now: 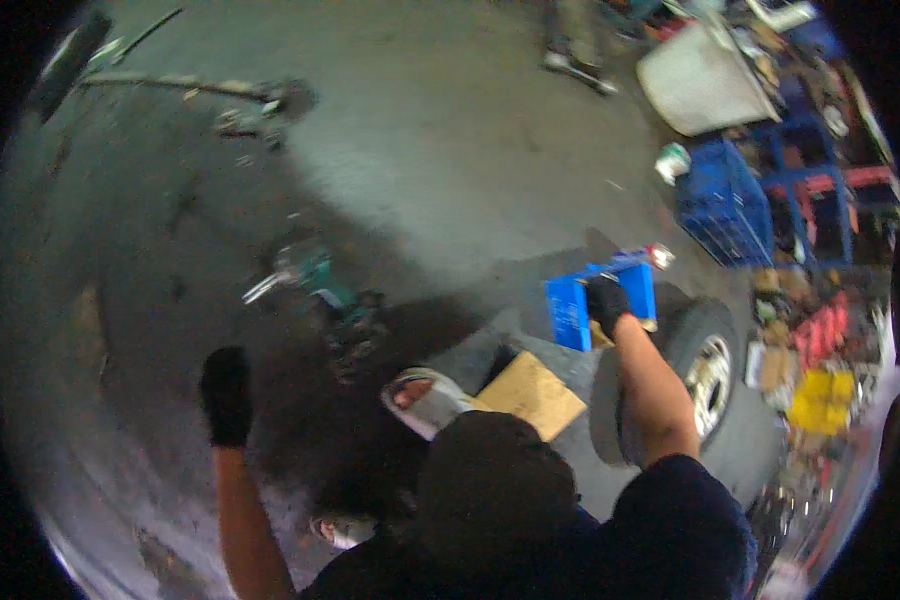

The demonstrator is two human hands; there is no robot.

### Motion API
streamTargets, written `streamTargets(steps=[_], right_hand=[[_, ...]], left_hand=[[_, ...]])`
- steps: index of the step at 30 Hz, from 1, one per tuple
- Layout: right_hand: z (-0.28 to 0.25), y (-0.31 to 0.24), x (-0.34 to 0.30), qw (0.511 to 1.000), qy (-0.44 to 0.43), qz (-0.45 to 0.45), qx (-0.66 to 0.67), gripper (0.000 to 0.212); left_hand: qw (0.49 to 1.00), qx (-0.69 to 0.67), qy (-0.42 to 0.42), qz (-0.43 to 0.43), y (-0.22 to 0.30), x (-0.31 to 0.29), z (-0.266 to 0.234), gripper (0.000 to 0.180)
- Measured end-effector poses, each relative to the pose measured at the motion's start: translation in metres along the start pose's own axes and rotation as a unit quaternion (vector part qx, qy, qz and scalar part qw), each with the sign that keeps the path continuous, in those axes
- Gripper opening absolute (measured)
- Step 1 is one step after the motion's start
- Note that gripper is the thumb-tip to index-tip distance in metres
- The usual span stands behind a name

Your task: The person walks through a cluttered auto repair shop, selects a tool, and uses a cordless impact wrench to remove bolts from the underside of a raised vehicle. The person then removes a large metal component from the vehicle's undercarriage.

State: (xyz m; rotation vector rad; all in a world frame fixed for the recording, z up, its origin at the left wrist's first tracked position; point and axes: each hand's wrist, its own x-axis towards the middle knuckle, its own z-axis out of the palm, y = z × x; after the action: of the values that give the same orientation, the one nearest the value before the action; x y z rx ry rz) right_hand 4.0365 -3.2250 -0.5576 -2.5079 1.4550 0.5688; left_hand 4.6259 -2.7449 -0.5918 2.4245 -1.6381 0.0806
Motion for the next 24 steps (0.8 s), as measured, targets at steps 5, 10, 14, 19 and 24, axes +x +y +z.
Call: streamTargets(steps=[5, 10, 14, 19, 24], right_hand=[[0.024, 0.005, 0.006, 0.982, 0.074, 0.046, 0.167, 0.019], [0.041, 0.014, 0.009, 0.957, 0.163, 0.15, 0.187, 0.024], [0.033, -0.023, 0.006, 0.884, 0.399, 0.067, 0.233, 0.028], [0.036, -0.178, 0.034, 0.769, 0.12, -0.073, 0.624, 0.016], [0.055, -0.368, 0.09, 0.908, 0.011, -0.317, 0.273, 0.042]], left_hand=[[0.974, -0.191, 0.018, -0.122, 0.023, 0.013, -0.022, 0.021], [0.996, -0.077, 0.007, -0.043, 0.026, 0.018, -0.021, 0.021], [0.997, -0.063, -0.016, -0.041, 0.028, 0.013, -0.005, 0.023], [0.993, -0.09, -0.067, -0.047, 0.044, 0.016, 0.008, 0.022], [0.977, -0.164, -0.069, -0.115, 0.047, 0.013, 0.011, 0.028]])
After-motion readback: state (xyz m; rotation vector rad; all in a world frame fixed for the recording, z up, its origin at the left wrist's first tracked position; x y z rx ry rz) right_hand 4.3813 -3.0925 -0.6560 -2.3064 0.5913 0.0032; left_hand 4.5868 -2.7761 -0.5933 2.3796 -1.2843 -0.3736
